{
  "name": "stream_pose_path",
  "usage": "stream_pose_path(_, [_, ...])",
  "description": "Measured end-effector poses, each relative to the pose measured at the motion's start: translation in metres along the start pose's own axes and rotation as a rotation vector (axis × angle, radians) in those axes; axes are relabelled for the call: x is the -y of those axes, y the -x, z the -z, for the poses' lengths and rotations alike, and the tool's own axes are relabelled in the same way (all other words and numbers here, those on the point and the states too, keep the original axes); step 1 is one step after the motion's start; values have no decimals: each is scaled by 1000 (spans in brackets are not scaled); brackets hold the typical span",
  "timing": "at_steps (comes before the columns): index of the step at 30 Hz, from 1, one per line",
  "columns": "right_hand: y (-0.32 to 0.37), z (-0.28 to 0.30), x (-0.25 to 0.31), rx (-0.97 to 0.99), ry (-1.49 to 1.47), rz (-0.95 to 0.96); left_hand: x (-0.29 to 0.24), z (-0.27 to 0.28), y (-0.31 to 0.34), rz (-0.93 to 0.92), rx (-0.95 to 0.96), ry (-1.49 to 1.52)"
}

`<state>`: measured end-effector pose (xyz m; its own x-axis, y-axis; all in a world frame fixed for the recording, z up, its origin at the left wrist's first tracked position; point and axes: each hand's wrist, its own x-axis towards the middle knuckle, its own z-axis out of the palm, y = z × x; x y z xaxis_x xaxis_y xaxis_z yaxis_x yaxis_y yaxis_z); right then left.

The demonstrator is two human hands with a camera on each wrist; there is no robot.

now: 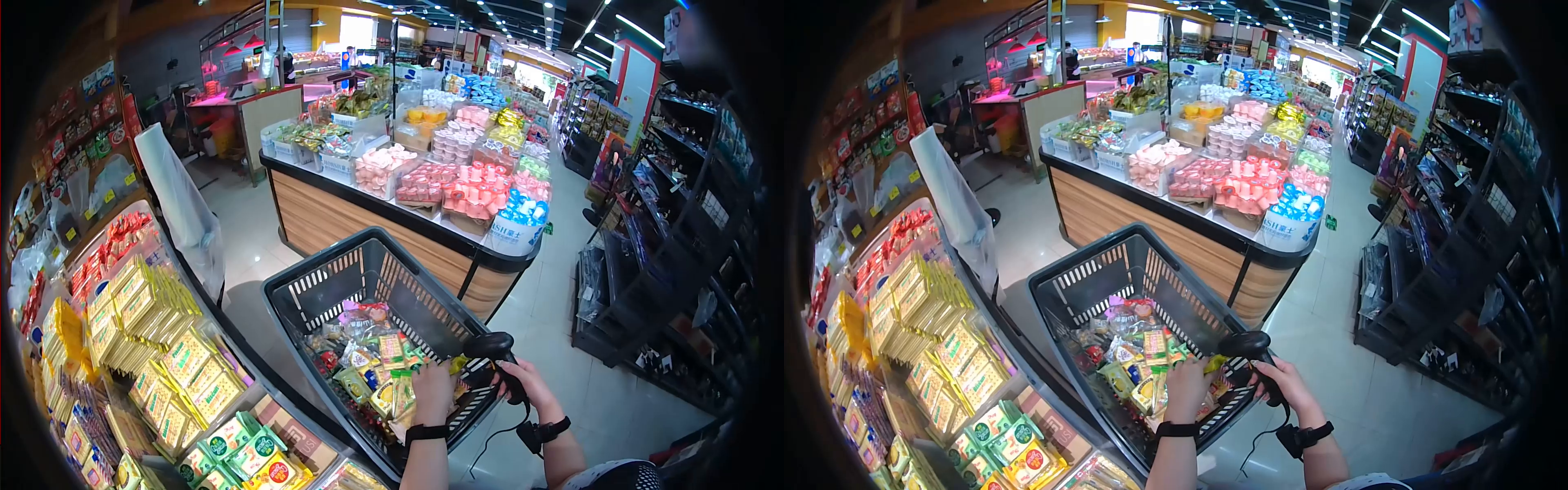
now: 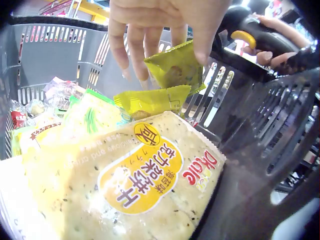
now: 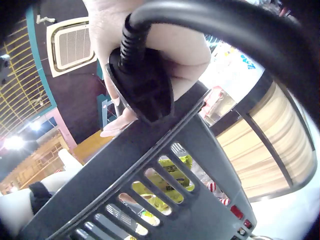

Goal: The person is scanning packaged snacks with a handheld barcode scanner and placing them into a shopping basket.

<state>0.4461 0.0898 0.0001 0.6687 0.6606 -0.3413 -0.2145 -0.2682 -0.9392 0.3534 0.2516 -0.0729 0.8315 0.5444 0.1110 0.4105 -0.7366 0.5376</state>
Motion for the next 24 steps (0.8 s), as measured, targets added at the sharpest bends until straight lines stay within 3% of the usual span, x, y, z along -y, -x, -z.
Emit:
stream_pose_path(8, [-6,11,5,34,11,-24,-7,-1,-5,19,-24,24])
stream_pose_path(14, [-13,24,8,64,-38,-77,-15,0,-12,29,80,-65])
stream_pose_path(18, [-27,41,-5,233,-118,-92,-25,4,-10,40,-23,-11])
stream_pose_path(24, [-26,57,33,440,1,-208,-21,1,-8,174,-188,122])
